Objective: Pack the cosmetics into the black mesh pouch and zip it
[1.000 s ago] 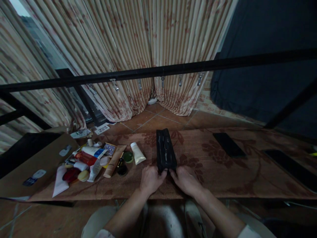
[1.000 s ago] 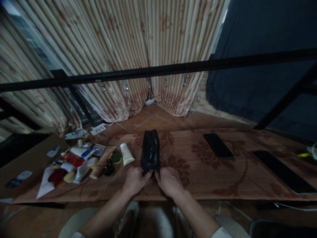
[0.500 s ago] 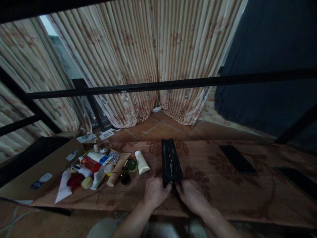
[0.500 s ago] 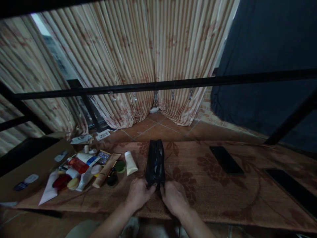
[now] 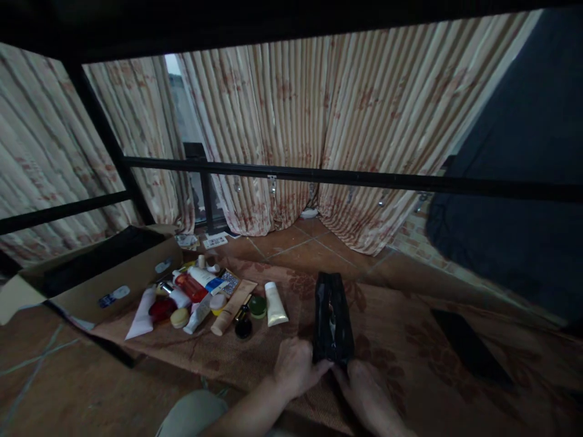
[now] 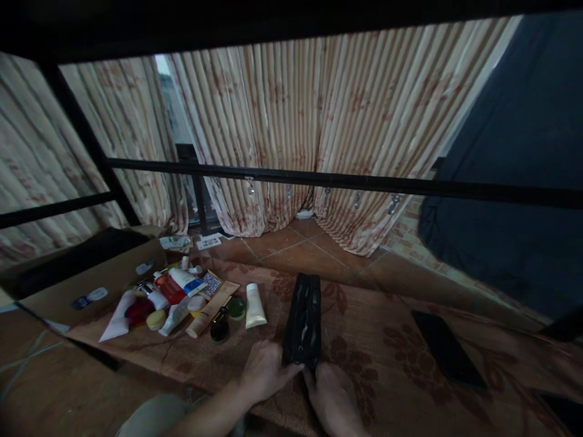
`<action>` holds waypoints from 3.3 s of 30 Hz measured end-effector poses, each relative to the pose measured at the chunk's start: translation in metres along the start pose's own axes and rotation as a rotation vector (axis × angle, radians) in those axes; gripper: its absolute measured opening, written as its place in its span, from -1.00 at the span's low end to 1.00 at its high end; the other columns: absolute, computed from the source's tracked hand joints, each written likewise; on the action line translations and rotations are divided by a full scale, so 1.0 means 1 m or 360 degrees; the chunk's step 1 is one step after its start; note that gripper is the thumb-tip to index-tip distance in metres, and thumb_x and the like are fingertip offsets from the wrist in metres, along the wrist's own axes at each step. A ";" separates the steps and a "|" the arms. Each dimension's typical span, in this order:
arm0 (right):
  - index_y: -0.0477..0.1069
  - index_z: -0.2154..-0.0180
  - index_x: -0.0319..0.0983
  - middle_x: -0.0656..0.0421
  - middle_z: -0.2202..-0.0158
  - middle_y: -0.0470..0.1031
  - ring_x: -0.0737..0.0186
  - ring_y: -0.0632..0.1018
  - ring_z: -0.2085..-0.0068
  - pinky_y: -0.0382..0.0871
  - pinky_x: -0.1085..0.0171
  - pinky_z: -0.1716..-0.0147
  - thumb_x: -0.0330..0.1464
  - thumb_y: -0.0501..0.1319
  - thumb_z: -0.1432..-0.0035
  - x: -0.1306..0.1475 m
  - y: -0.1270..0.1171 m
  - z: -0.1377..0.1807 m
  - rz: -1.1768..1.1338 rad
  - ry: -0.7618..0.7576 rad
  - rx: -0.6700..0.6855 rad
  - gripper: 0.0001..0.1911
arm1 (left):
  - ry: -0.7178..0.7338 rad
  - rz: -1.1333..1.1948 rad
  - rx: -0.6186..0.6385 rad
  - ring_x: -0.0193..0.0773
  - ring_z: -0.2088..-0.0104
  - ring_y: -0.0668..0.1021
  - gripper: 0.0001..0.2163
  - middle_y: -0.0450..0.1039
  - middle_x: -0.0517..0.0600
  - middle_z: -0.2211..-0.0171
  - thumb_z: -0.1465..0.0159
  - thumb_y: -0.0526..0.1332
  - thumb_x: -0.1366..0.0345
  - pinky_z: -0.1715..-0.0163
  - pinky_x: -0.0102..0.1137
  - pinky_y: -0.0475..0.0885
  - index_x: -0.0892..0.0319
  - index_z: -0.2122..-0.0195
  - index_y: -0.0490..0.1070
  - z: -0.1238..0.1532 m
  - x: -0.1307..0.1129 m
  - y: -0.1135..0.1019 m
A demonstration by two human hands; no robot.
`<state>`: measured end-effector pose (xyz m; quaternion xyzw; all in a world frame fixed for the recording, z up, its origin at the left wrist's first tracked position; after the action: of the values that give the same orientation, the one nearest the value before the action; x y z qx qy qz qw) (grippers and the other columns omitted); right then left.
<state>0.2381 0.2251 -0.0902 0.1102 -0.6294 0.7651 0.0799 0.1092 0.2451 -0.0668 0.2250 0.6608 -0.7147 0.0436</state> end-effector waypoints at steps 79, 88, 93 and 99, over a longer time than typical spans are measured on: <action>0.53 0.27 -0.33 -0.13 0.22 0.58 0.02 0.59 0.16 0.36 0.24 0.25 -0.21 -0.02 -0.28 -0.013 0.015 -0.012 0.0210 0.0130 0.0137 -0.57 | -0.0048 0.0156 -0.0027 0.01 0.23 0.59 -0.49 0.58 0.17 0.36 -0.15 0.08 -0.16 0.17 -0.23 0.41 0.21 0.36 0.56 -0.001 0.001 0.001; 0.51 0.25 -0.34 -0.12 0.18 0.57 0.00 0.58 0.13 0.36 0.21 0.21 -0.21 -0.04 -0.29 -0.012 0.016 -0.011 0.0214 0.0118 0.0151 -0.56 | -0.0058 0.0146 -0.0032 -0.01 0.23 0.58 -0.48 0.58 0.18 0.35 -0.15 0.08 -0.17 0.17 -0.24 0.41 0.23 0.37 0.55 -0.002 0.001 0.001; 0.53 0.28 -0.33 -0.10 0.22 0.58 -0.03 0.59 0.15 0.37 0.20 0.23 -0.21 -0.03 -0.28 -0.012 0.015 -0.012 0.0169 0.0140 0.0177 -0.56 | -0.0057 0.0151 0.0000 0.00 0.23 0.58 -0.49 0.58 0.18 0.34 -0.14 0.09 -0.16 0.18 -0.24 0.41 0.22 0.37 0.55 -0.001 0.001 -0.001; 0.54 0.29 -0.32 -0.12 0.23 0.58 0.00 0.59 0.17 0.37 0.22 0.25 -0.23 -0.02 -0.28 -0.009 0.013 -0.011 0.0156 0.0108 0.0167 -0.58 | -0.0056 0.0163 -0.0005 -0.01 0.23 0.59 -0.51 0.58 0.16 0.36 -0.15 0.09 -0.15 0.19 -0.25 0.41 0.21 0.38 0.55 -0.001 -0.001 -0.004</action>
<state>0.2426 0.2330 -0.1071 0.0573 -0.5899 0.8034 0.0575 0.1084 0.2462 -0.0629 0.2459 0.6488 -0.7142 0.0920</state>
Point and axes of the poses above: each hand's wrist, its own z-axis away from the middle knuckle, its own y-axis out of the palm, x = y × z, the point moved 10 cm from there along -z, towards the middle knuckle
